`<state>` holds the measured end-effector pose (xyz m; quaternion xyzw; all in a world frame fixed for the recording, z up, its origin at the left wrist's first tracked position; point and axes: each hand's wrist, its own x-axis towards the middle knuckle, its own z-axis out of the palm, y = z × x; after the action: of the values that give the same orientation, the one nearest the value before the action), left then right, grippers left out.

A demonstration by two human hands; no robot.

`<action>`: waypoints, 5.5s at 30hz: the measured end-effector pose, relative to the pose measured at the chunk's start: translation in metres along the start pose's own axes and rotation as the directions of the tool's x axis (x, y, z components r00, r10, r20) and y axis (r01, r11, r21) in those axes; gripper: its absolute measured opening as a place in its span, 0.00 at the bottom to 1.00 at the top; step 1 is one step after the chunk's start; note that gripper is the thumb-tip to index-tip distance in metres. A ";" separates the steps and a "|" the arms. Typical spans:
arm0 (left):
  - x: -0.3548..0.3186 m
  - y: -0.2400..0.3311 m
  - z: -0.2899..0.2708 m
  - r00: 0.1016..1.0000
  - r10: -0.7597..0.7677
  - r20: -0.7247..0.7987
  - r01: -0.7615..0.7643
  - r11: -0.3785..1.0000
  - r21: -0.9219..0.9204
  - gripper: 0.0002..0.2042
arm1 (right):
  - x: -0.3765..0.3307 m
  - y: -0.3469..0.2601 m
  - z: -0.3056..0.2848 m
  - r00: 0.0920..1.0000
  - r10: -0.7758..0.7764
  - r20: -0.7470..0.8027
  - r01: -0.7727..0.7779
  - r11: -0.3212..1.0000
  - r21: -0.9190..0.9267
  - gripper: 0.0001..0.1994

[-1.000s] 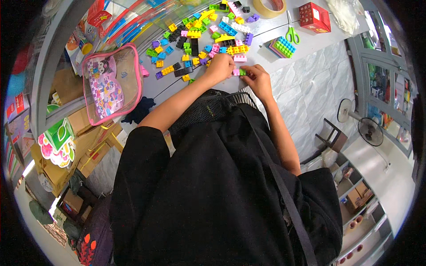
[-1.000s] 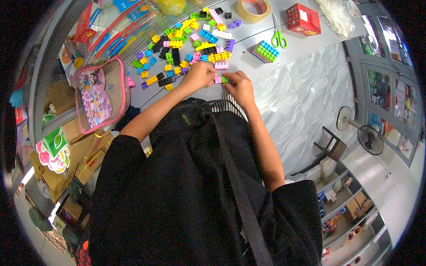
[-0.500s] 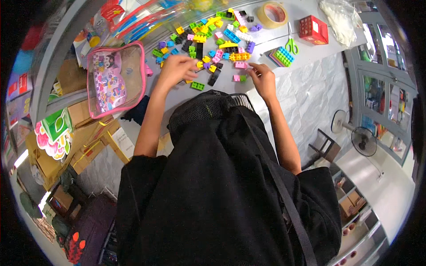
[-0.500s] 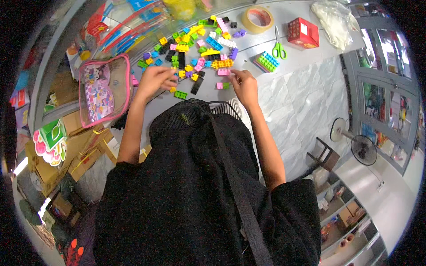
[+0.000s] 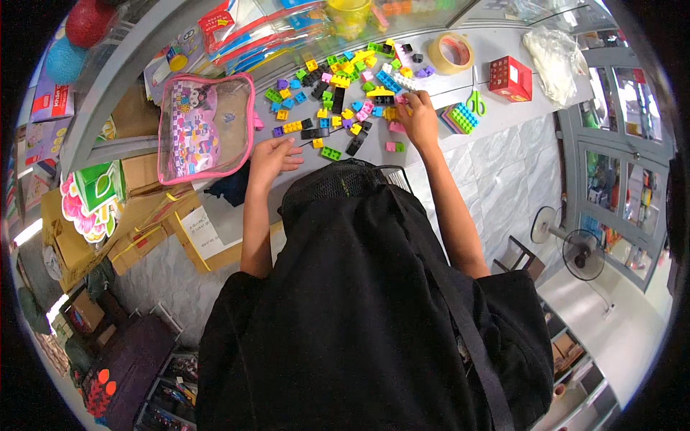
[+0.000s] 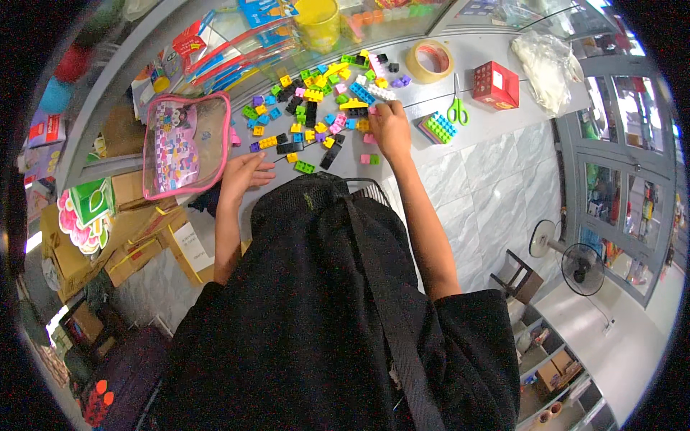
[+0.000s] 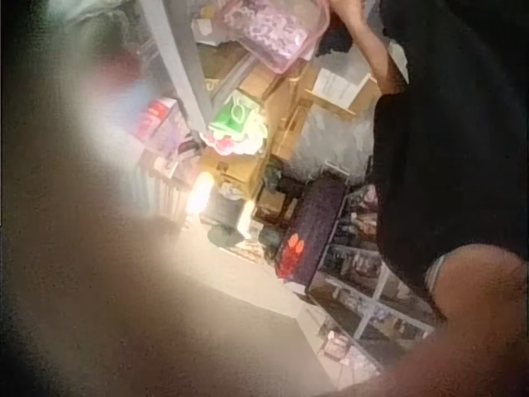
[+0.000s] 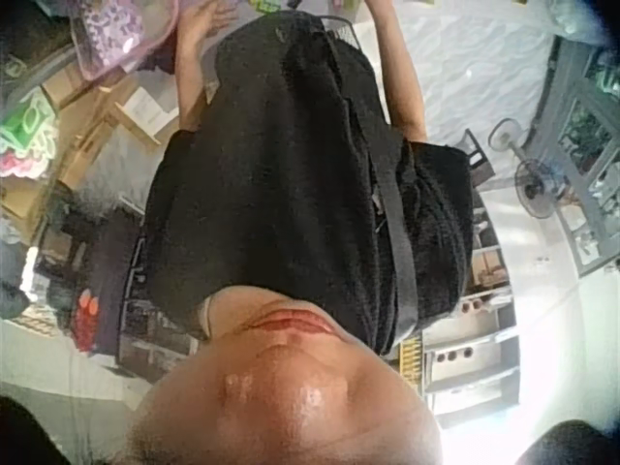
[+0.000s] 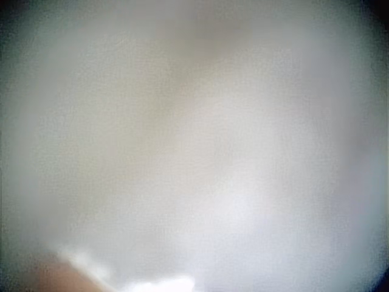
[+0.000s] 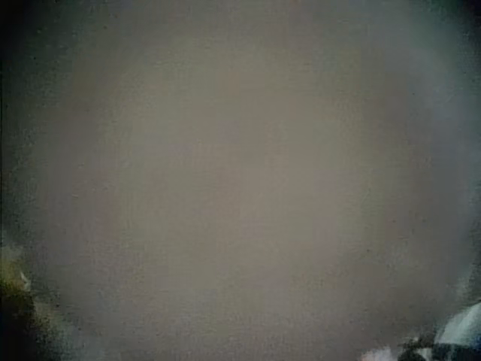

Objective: The recorder is assembling colorful plastic building blocks into a structure on a glass counter.

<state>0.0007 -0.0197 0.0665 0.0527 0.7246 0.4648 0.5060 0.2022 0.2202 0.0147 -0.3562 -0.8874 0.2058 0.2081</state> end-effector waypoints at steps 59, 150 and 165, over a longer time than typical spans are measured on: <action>0.013 -0.017 0.043 0.942 0.296 0.156 -0.326 0.917 0.228 0.15 | -0.081 0.009 -0.016 0.978 -0.063 0.200 0.005 0.961 0.277 0.13; 0.066 -0.032 0.091 0.567 0.702 0.430 -0.744 0.215 0.632 0.13 | -0.063 -0.040 0.015 0.978 -0.106 0.177 0.024 0.911 0.413 0.13; 0.072 -0.030 0.082 0.535 0.710 0.457 -0.778 0.204 0.595 0.12 | -0.051 -0.057 0.021 0.938 -0.250 0.241 0.188 0.949 0.254 0.11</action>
<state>0.0423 0.0537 -0.0089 0.6150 0.7056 0.3043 0.1769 0.1940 0.1409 0.0150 -0.1968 -0.9123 0.3279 0.1462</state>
